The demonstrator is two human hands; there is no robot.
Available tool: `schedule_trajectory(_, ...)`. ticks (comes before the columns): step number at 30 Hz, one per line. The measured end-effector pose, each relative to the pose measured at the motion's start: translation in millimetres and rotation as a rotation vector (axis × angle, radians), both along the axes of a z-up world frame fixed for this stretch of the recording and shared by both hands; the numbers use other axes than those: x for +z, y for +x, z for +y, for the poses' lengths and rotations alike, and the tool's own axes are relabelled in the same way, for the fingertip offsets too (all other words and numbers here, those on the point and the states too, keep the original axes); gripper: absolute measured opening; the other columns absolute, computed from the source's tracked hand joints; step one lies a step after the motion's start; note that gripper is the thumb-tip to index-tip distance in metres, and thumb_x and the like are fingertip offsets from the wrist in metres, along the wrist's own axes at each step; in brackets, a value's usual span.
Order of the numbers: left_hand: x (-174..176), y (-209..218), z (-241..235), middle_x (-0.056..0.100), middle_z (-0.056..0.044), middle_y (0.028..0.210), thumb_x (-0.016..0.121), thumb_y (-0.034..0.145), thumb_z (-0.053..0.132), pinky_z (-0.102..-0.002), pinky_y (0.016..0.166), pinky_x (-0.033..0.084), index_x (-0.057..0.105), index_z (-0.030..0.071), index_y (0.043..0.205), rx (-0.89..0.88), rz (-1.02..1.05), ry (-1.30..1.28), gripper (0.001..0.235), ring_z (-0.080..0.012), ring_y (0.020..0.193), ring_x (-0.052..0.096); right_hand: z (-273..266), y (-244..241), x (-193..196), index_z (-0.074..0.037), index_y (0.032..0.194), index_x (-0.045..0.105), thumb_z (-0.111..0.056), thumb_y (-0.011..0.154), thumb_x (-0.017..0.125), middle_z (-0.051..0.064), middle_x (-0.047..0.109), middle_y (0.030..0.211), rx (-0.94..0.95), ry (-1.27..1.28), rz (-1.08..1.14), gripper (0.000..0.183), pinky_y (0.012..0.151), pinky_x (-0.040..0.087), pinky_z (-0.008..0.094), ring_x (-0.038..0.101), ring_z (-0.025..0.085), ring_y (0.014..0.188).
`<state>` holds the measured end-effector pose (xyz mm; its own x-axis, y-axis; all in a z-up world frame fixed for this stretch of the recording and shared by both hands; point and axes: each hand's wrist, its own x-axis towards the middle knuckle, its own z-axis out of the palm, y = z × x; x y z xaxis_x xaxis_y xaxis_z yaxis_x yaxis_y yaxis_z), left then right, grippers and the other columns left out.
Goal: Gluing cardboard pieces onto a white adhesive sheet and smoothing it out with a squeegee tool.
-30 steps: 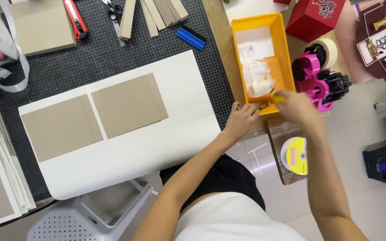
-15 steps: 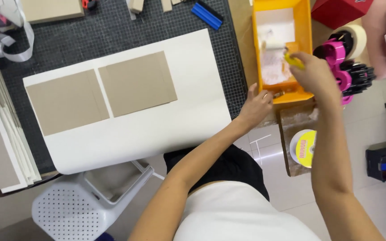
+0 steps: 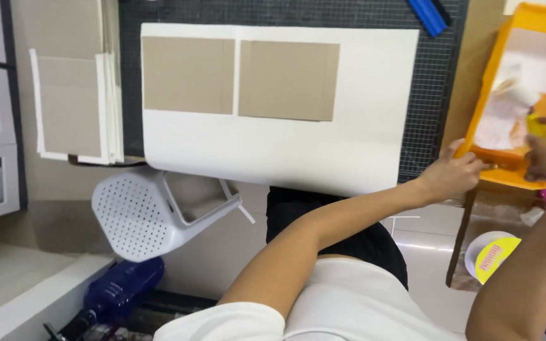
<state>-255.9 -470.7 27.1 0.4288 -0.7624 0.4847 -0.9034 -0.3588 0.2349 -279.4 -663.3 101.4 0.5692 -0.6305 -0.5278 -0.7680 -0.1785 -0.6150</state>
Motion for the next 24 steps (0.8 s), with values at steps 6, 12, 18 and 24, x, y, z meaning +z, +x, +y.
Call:
schedule_trajectory(6,67.0,68.4,141.1,0.065,-0.017,0.124,0.065,0.086,0.044,-0.055,0.122,0.019,0.030,0.014,0.153,0.320,1.144,-0.336,0.082,-0.0282,0.110,0.064,-10.0,-101.9,-0.7,0.004,0.125,0.050,-0.010,0.117,0.049,0.012,0.050,0.100,-0.406,1.510,-0.962,0.016,0.055,0.044,0.028,0.047,0.017,0.062)
schedule_trajectory(12,-15.2,157.2,285.5,0.034,-0.029,0.152,0.076,0.085,0.034,-0.056,0.117,0.034,0.047,-0.001,0.139,1.027,0.393,-0.088,0.071,-0.0463,0.142,0.035,102.8,-59.9,80.0,-0.024,0.150,0.040,-0.048,0.099,0.066,-0.012,0.037,0.072,-0.027,0.899,-0.666,0.062,0.029,0.024,0.005,0.028,-0.008,0.042)
schedule_trajectory(18,-20.5,169.3,319.2,0.036,-0.021,0.155,0.076,0.089,0.037,-0.045,0.114,0.040,0.043,0.003,0.146,1.086,0.327,0.183,0.073,-0.0360,0.146,0.036,270.1,81.4,133.5,-0.016,0.117,0.052,-0.022,0.092,0.066,0.002,0.063,0.103,-0.055,0.350,-0.056,0.029,0.087,0.049,0.029,0.061,0.013,0.090)
schedule_trajectory(24,-6.9,167.4,320.5,0.039,-0.030,0.146,0.071,0.093,0.031,-0.049,0.114,0.039,0.043,-0.003,0.143,1.014,0.421,0.156,0.066,-0.0433,0.141,0.039,309.3,143.9,-24.1,0.000,0.118,0.042,0.006,0.095,0.055,0.019,0.061,0.127,0.361,0.320,-0.686,0.027,0.109,0.043,0.043,0.056,0.032,0.128)
